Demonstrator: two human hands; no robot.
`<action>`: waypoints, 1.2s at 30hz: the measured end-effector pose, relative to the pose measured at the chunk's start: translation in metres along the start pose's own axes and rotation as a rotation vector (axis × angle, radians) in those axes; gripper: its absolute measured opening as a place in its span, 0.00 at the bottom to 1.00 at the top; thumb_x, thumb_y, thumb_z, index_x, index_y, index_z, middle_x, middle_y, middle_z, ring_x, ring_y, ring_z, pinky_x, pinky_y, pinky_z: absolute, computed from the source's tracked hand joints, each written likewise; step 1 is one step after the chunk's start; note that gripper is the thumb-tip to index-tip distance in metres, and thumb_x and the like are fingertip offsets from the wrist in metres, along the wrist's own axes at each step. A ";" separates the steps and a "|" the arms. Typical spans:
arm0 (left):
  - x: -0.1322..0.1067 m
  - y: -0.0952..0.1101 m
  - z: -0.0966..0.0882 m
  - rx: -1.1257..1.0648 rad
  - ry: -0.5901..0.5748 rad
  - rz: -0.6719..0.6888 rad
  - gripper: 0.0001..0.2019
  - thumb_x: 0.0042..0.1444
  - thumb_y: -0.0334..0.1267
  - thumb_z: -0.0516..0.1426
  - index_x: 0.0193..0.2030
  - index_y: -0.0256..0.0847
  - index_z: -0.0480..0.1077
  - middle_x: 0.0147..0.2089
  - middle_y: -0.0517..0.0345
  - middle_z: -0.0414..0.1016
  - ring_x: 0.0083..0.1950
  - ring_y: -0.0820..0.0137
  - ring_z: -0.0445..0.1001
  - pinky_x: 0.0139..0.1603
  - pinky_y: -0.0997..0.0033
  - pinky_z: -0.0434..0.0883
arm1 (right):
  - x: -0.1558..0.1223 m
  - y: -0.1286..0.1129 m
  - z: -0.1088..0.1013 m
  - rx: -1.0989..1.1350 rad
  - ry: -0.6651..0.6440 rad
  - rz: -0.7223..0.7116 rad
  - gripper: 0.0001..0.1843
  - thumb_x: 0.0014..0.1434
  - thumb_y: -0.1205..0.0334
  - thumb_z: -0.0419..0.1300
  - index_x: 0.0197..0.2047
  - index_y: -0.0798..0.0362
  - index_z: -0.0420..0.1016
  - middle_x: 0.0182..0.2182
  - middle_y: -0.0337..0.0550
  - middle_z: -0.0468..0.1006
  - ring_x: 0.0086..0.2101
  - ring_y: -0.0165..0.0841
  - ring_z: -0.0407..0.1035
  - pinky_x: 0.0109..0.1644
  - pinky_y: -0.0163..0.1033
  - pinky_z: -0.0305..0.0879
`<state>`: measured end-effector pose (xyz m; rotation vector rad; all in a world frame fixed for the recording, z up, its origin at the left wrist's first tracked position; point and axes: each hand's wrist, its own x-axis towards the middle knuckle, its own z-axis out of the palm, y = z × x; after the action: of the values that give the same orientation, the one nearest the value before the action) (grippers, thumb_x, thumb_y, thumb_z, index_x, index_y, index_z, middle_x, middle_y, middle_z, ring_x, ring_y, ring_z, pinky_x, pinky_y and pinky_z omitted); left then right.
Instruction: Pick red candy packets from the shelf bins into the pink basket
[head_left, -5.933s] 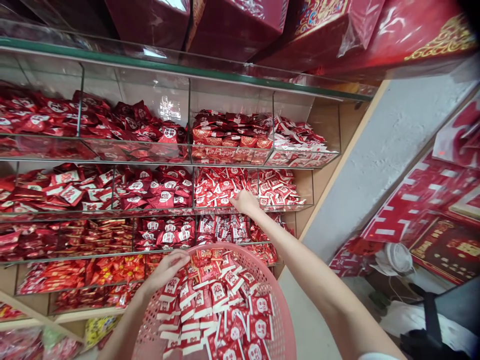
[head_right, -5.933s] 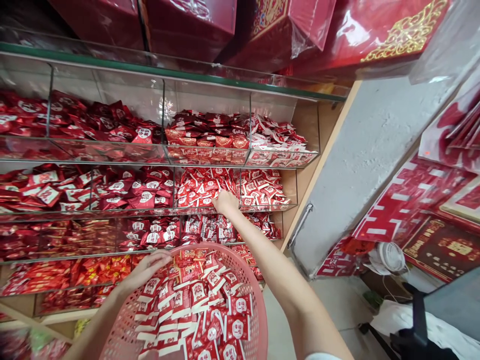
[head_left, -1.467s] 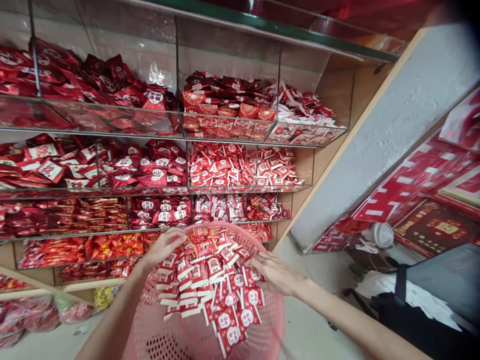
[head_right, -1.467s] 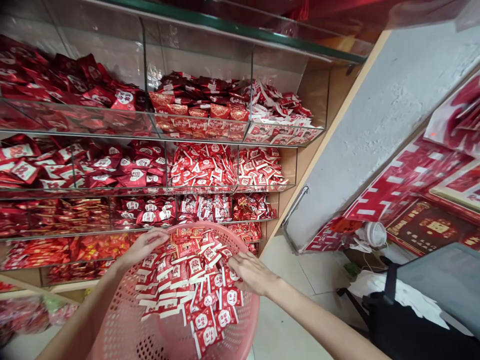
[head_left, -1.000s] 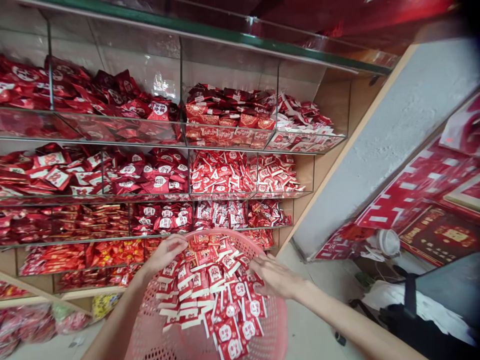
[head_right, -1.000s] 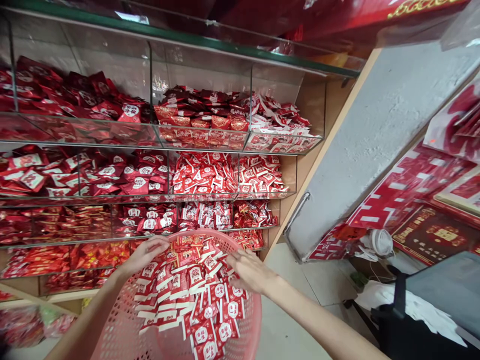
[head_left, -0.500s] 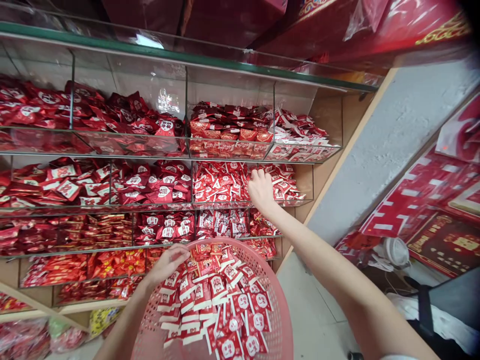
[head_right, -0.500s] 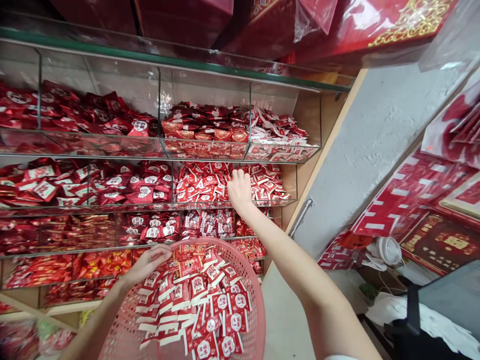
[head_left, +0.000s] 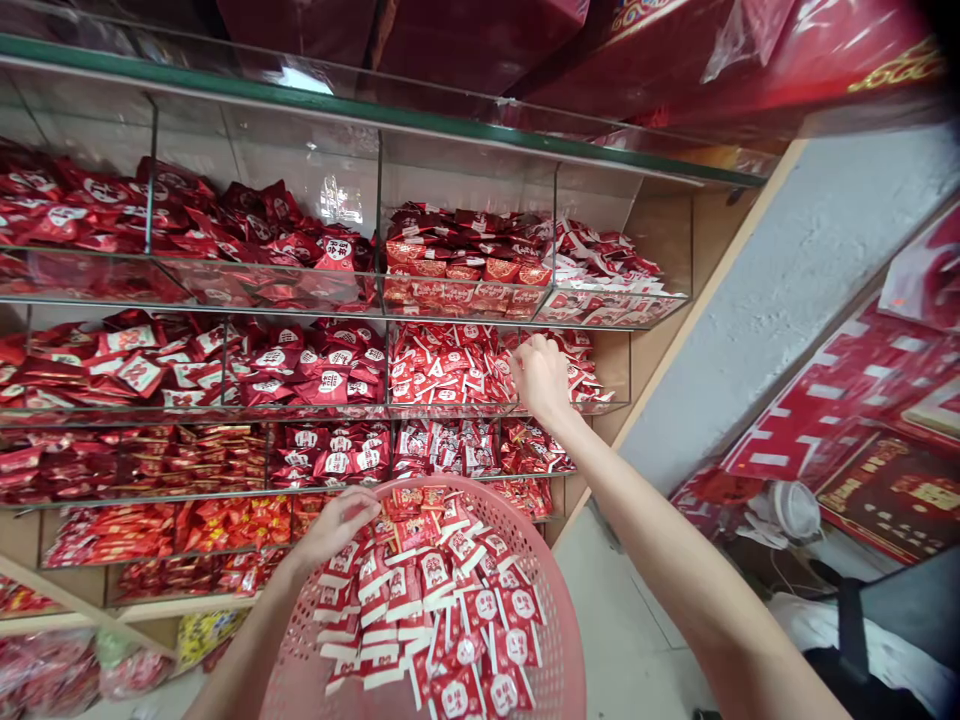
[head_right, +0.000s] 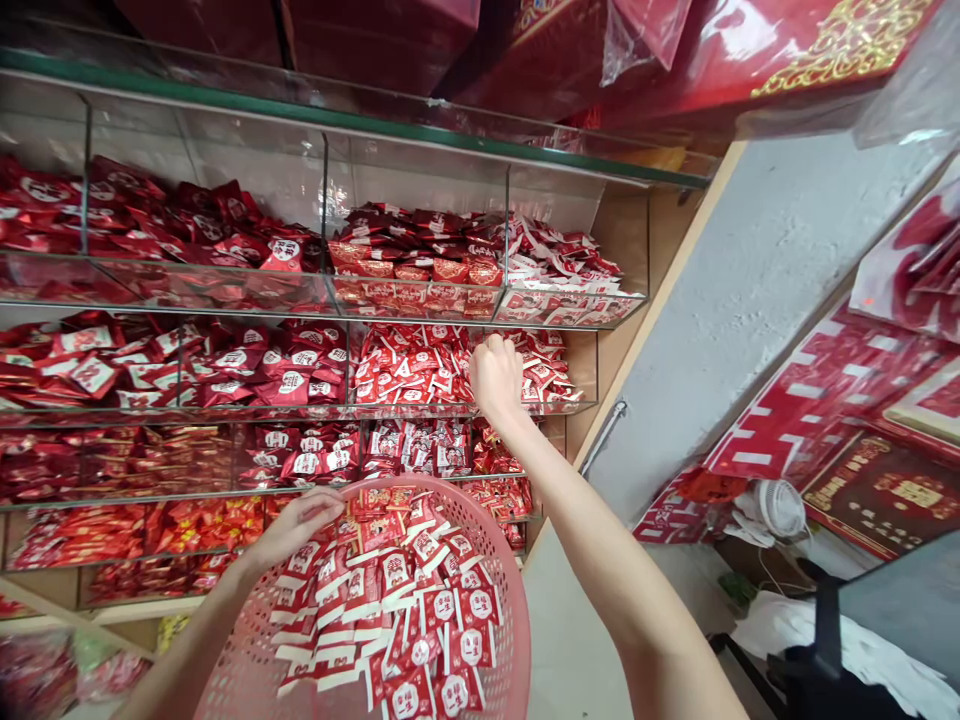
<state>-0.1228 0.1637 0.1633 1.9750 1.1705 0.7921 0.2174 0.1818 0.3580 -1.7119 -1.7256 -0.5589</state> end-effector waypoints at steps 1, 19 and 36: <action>0.000 0.001 0.000 -0.001 -0.003 0.003 0.14 0.53 0.50 0.55 0.33 0.43 0.75 0.45 0.55 0.73 0.49 0.66 0.70 0.55 0.64 0.64 | -0.003 0.002 -0.003 0.090 0.026 0.016 0.12 0.60 0.64 0.49 0.31 0.56 0.72 0.37 0.51 0.71 0.40 0.40 0.62 0.43 0.44 0.56; -0.001 0.003 0.000 -0.050 -0.023 -0.047 0.14 0.52 0.50 0.56 0.36 0.46 0.78 0.47 0.55 0.72 0.51 0.66 0.69 0.58 0.62 0.63 | -0.167 -0.075 0.081 1.189 -0.540 0.240 0.13 0.53 0.55 0.58 0.24 0.54 0.69 0.22 0.36 0.68 0.25 0.28 0.59 0.31 0.34 0.57; -0.001 0.000 -0.005 -0.191 -0.075 -0.049 0.11 0.46 0.47 0.62 0.33 0.46 0.78 0.49 0.54 0.73 0.50 0.65 0.71 0.54 0.62 0.67 | -0.176 -0.104 0.115 1.224 -0.574 0.239 0.12 0.51 0.56 0.58 0.21 0.54 0.70 0.20 0.36 0.70 0.24 0.28 0.61 0.30 0.34 0.58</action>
<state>-0.1268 0.1641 0.1654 1.7969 1.0553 0.7688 0.0893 0.1282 0.1682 -1.1116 -1.5728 1.0171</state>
